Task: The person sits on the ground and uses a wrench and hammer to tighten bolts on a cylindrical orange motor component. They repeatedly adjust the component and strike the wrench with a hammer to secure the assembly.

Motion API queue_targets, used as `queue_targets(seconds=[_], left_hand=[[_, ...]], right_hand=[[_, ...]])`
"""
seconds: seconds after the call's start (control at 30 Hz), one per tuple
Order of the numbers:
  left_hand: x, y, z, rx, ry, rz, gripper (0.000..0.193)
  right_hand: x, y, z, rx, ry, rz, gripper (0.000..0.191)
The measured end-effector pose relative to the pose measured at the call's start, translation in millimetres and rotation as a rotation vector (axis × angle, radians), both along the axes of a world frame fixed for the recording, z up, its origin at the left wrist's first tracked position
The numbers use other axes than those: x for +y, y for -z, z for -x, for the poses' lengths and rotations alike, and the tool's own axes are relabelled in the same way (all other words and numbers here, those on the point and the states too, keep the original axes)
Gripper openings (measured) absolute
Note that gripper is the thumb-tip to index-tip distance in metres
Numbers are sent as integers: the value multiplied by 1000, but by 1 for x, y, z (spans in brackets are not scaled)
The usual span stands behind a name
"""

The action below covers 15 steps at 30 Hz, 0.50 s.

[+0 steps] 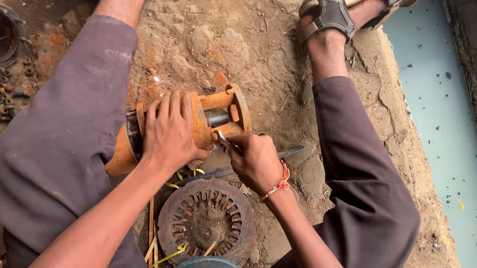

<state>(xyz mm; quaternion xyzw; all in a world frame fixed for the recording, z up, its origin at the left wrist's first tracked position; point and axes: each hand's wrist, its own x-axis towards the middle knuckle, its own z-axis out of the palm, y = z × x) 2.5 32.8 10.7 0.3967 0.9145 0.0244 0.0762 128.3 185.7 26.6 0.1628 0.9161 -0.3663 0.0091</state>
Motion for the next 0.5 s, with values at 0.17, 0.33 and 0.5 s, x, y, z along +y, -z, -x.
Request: queue_targets(seconds=[0.17, 0.33, 0.5], left_hand=[[0, 5, 3, -23, -23, 42, 141], [0, 8, 5, -67, -14, 67, 146], [0, 8, 6, -68, -26, 34, 144]], right_hand=[[-2, -4, 8, 66, -11, -21, 12], [-20, -8, 9, 106, -54, -147, 8], [-30, -8, 13, 83, -107, -284, 9]])
